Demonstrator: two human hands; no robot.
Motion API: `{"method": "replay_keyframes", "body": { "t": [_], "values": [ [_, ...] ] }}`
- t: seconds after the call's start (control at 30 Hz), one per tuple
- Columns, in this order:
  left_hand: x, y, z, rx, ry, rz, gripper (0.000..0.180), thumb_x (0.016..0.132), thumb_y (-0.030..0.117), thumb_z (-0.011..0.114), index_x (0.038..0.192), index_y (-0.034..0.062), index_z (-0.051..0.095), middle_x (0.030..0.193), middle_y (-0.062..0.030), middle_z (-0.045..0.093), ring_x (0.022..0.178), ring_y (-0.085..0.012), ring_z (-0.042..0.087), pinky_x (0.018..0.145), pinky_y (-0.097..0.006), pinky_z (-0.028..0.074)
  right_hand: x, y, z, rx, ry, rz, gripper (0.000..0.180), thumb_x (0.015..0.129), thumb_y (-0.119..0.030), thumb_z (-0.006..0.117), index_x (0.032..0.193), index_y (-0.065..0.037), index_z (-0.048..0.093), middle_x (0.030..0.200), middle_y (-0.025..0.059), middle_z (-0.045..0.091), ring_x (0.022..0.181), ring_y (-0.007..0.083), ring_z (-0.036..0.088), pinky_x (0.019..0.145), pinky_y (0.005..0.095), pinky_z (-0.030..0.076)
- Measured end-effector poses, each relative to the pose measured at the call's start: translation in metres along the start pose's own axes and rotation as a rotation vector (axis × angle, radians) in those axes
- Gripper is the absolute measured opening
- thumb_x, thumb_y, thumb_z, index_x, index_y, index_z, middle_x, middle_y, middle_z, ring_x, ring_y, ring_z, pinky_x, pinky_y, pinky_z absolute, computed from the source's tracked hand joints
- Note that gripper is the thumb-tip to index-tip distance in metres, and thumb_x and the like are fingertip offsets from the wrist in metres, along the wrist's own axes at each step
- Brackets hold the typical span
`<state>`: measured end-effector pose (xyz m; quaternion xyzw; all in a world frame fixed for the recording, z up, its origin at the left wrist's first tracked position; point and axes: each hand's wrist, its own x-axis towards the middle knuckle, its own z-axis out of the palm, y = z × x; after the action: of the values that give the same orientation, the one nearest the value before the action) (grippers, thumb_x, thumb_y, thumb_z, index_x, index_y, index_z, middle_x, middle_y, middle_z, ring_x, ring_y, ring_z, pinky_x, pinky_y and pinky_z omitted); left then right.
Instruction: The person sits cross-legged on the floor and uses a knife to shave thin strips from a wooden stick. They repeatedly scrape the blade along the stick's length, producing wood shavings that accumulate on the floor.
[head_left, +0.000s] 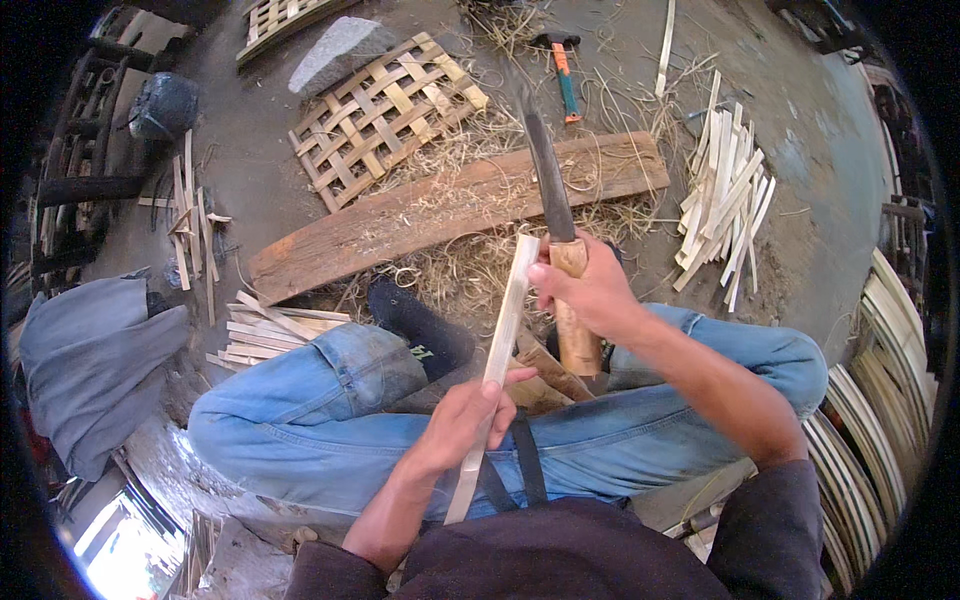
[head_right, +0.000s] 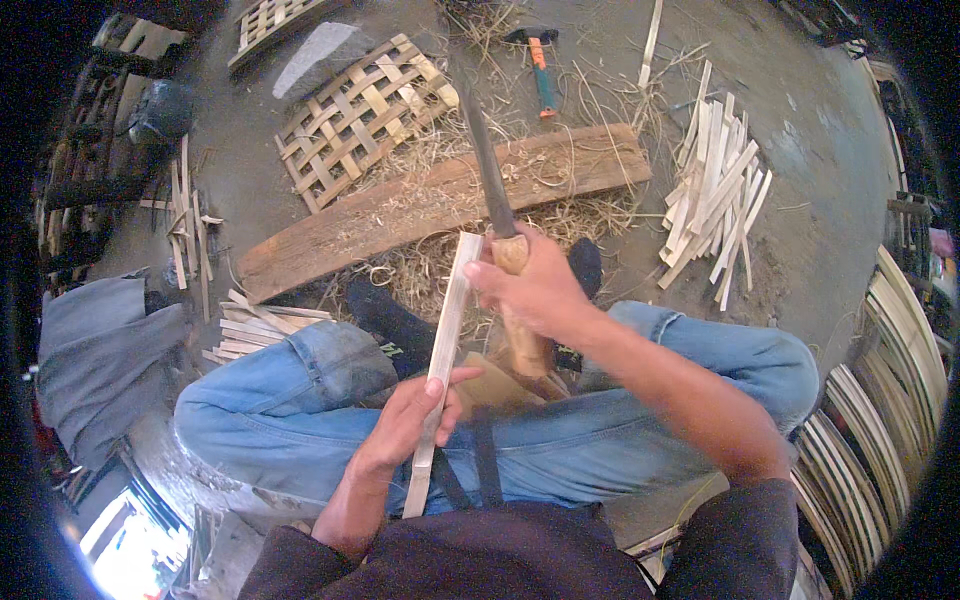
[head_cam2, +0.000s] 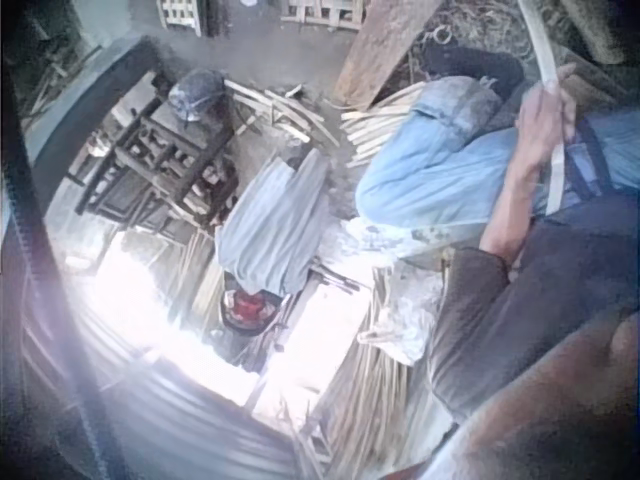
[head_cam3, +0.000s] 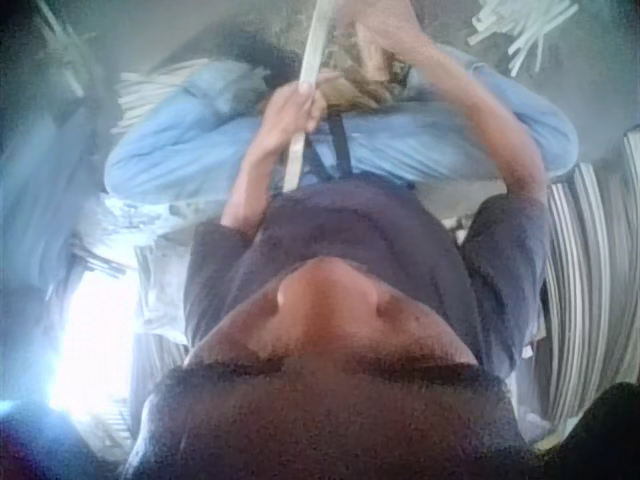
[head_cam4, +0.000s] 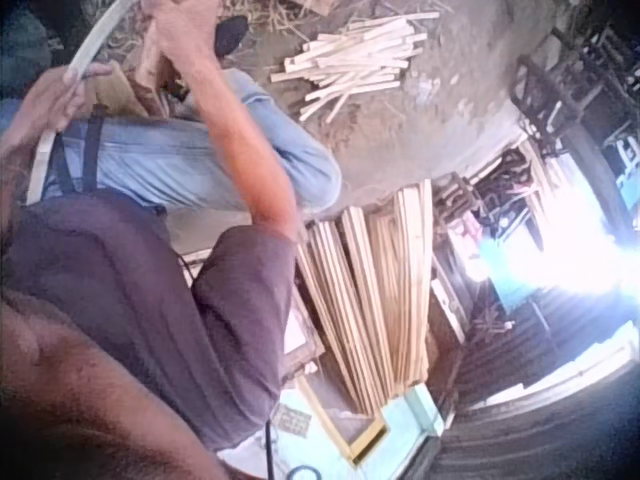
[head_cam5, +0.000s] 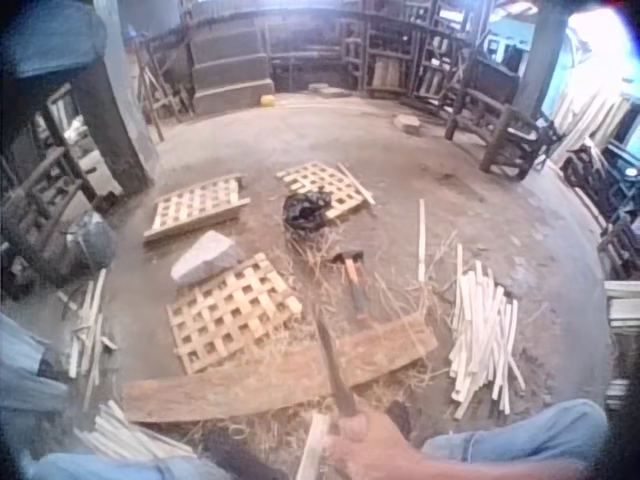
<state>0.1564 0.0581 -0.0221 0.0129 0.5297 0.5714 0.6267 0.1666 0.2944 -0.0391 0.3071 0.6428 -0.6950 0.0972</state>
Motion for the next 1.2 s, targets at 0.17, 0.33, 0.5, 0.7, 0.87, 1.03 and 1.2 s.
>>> {"method": "replay_keyframes", "body": {
  "t": [0.17, 0.33, 0.5, 0.7, 0.87, 1.03, 1.2],
  "values": [
    [-0.002, -0.008, 0.001, -0.209, 0.085, -0.014, 0.103, 0.086, 0.081, 0.021, 0.149, 0.0002, 0.025, 0.115, -0.0144, 0.059, 0.092, -0.0189, 0.062, 0.073, -0.029, 0.053, 0.014, -0.012, -0.012, 0.080, 0.175, -0.121, 0.029, 0.079, -0.006, 0.074, 0.102, 0.000, 0.057, 0.080, 0.0042, 0.064, 0.064, 0.0106, 0.060, 0.057, 0.0259, 0.050],
    [-0.009, -0.004, -0.004, -0.166, 0.006, -0.043, 0.111, 0.080, 0.087, 0.017, 0.149, 0.0013, 0.023, 0.130, -0.0195, 0.053, 0.106, -0.0248, 0.061, 0.083, -0.035, 0.055, 0.036, -0.029, -0.058, 0.150, 0.339, 0.007, 0.021, 0.079, -0.009, 0.072, 0.095, 0.001, 0.063, 0.076, 0.0056, 0.065, 0.060, 0.0133, 0.061, 0.054, 0.0272, 0.051],
    [-0.012, 0.004, -0.006, -0.066, -0.135, -0.154, 0.092, 0.091, 0.074, 0.029, 0.146, 0.0004, 0.032, 0.117, -0.0164, 0.062, 0.096, -0.0186, 0.064, 0.079, -0.033, 0.056, 0.040, -0.027, -0.071, 0.169, 0.382, 0.014, 0.021, 0.080, -0.010, 0.070, 0.096, 0.000, 0.062, 0.076, 0.0060, 0.064, 0.060, 0.0137, 0.061, 0.054, 0.0275, 0.051],
    [-0.008, -0.010, -0.009, -0.036, 0.137, 0.022, 0.071, 0.096, 0.061, 0.036, 0.126, -0.0013, 0.052, 0.106, -0.0129, 0.065, 0.082, -0.0152, 0.064, 0.074, -0.030, 0.054, 0.040, -0.025, -0.071, 0.167, 0.416, 0.008, 0.021, 0.081, -0.010, 0.070, 0.096, -0.001, 0.060, 0.075, 0.0056, 0.062, 0.060, 0.0139, 0.060, 0.053, 0.0282, 0.051],
    [-0.015, -0.008, -0.009, 0.078, 0.175, 0.123, 0.047, 0.102, 0.039, 0.036, 0.107, -0.0003, 0.060, 0.093, -0.0087, 0.067, 0.080, -0.0173, 0.065, 0.075, -0.032, 0.053, 0.045, -0.031, -0.102, 0.170, 0.448, 0.031, 0.020, 0.080, -0.012, 0.071, 0.093, -0.002, 0.060, 0.071, 0.0041, 0.060, 0.059, 0.0142, 0.059, 0.052, 0.0297, 0.051],
    [-0.014, 0.000, -0.014, 0.902, 0.114, 0.336, 0.023, 0.098, 0.024, 0.051, 0.092, 0.0052, 0.065, 0.075, -0.0100, 0.065, 0.068, -0.0279, 0.064, 0.064, -0.036, 0.052, 0.044, -0.030, -0.122, 0.101, 0.369, 0.000, 0.015, 0.080, -0.013, 0.068, 0.089, -0.003, 0.061, 0.070, 0.0036, 0.060, 0.060, 0.0134, 0.059, 0.055, 0.0283, 0.050],
    [-0.012, -0.001, -0.011, 0.992, 0.092, 0.576, 0.012, 0.092, 0.016, 0.058, 0.085, 0.0086, 0.063, 0.072, -0.0096, 0.061, 0.064, -0.0322, 0.060, 0.060, -0.039, 0.050, 0.050, -0.018, -0.120, 0.049, 0.276, 0.046, 0.015, 0.078, -0.014, 0.068, 0.087, -0.003, 0.062, 0.071, 0.0039, 0.061, 0.061, 0.0139, 0.059, 0.056, 0.0295, 0.050]
  ]
}}
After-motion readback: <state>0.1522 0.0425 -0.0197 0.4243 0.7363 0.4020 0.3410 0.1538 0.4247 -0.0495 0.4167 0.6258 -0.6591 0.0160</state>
